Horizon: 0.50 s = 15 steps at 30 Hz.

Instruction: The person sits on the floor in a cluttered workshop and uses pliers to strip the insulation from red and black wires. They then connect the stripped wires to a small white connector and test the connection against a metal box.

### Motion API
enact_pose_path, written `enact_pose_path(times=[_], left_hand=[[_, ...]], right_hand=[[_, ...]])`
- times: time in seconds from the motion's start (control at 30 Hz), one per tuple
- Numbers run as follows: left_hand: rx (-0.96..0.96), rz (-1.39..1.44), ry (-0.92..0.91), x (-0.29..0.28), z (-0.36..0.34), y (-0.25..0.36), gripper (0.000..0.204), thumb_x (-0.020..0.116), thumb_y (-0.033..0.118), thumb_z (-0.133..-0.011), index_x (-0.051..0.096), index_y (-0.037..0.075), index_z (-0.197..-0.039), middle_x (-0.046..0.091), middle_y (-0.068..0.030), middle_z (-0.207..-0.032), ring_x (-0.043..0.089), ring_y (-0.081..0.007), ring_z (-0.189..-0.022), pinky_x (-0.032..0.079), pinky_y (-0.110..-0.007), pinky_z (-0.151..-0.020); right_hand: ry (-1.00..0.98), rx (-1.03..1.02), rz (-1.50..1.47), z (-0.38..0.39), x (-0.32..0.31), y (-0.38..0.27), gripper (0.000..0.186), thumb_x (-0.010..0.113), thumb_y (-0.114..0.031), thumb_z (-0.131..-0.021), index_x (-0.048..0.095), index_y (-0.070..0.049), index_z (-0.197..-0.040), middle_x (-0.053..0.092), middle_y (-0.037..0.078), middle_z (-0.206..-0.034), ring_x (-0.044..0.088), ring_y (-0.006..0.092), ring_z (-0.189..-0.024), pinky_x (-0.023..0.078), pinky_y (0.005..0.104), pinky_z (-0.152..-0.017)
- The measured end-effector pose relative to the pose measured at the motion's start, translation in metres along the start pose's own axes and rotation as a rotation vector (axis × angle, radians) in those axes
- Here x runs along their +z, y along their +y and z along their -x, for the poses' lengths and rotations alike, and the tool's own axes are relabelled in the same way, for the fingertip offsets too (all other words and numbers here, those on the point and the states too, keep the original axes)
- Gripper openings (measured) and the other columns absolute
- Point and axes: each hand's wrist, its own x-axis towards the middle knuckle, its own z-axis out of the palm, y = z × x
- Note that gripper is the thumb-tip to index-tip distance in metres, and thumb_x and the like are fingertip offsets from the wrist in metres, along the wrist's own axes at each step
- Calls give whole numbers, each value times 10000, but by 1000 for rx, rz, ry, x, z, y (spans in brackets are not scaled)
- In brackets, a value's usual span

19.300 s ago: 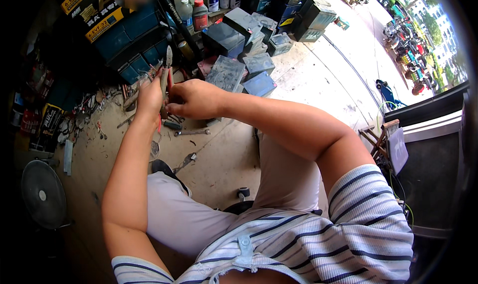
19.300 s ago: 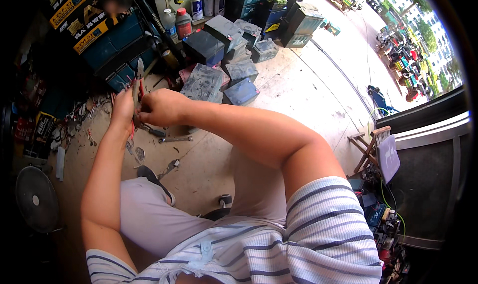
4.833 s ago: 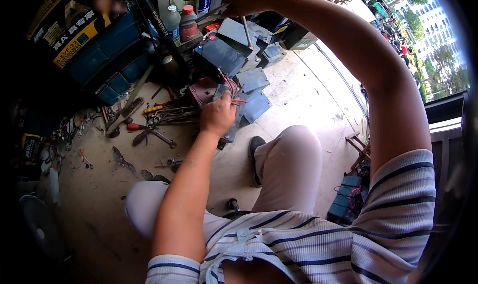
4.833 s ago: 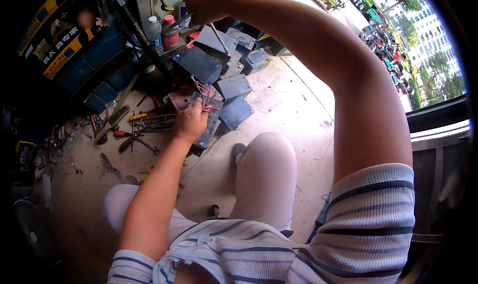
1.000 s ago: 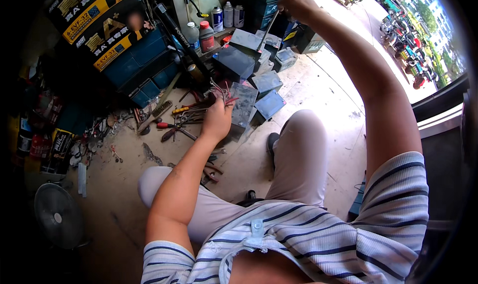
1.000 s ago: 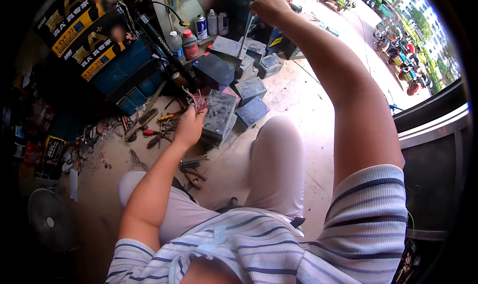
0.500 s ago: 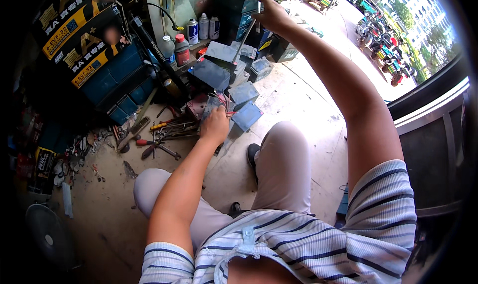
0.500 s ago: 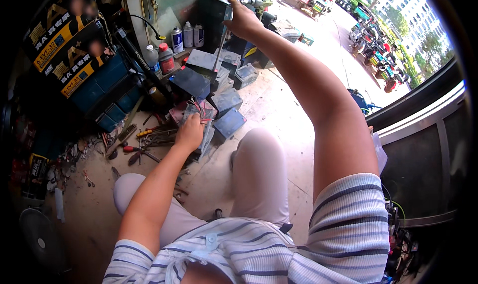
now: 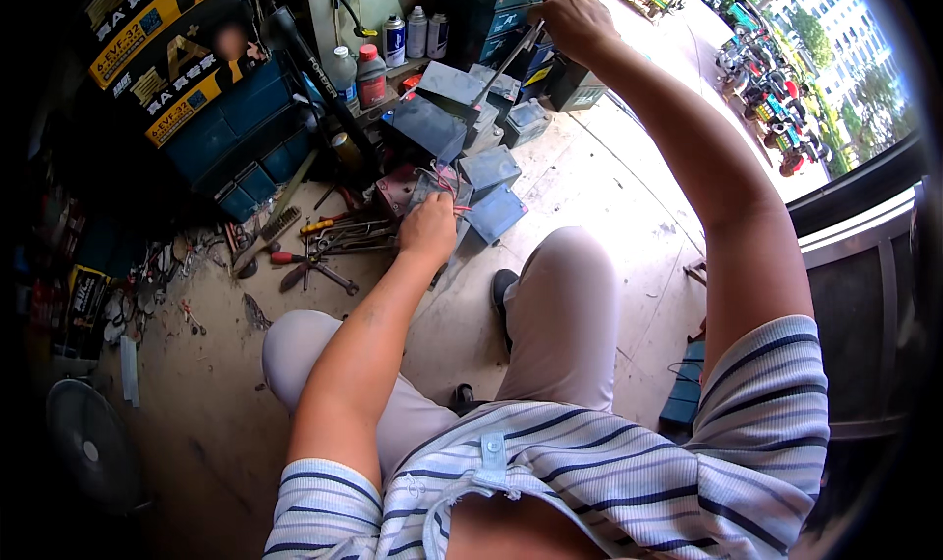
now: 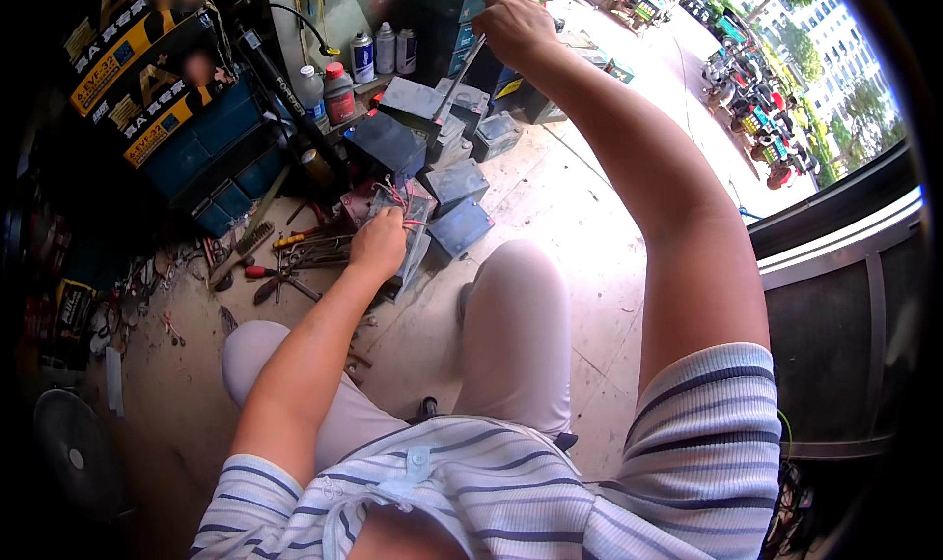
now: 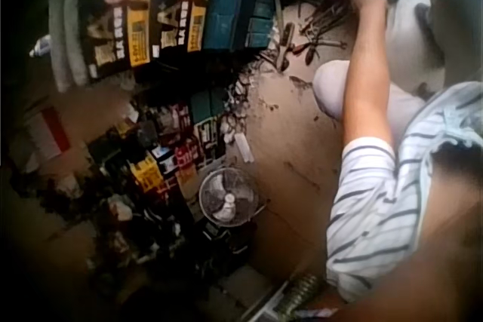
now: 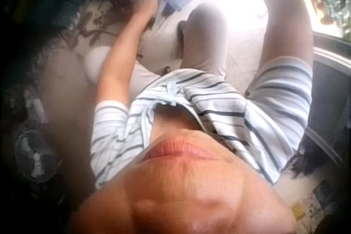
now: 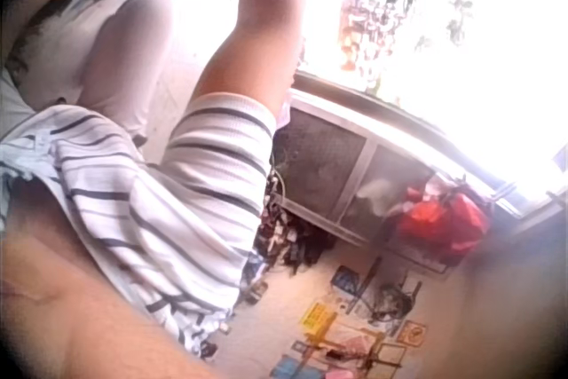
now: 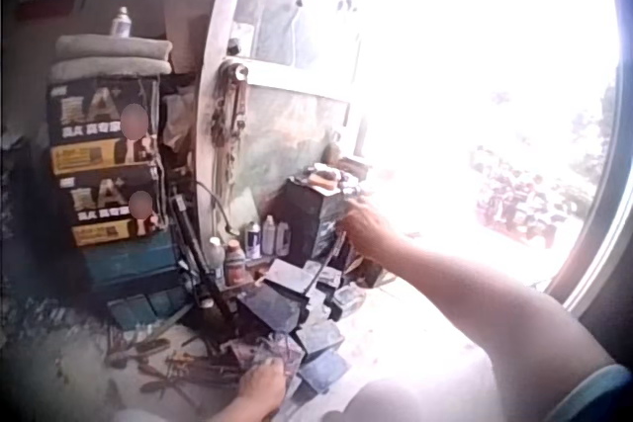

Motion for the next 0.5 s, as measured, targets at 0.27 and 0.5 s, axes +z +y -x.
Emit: enact_pose_path(times=[0.27,0.5], left_hand=[[-8,10,-18,-3,0,7,206,525,201,-891,537,32,-1008,590,-174,-1093,594,-382,-991,493,-470,-810],[-12,2,-29,-5,0,9,201,519,200,-893,541,40,-1012,592,-170,-1103,594,-375,-1001,494,-466,-815]], right_hand=[[-132,235,-506,-7,13,14,286,591,-301,-844,685,-178,-1084,682,151,-982,655,327,-902,511,417,-815],[-111,335,-365,-10,13,11,263,591,-190,-837,656,-134,-1086,656,166,-1018,626,330,-985,498,433,-836]])
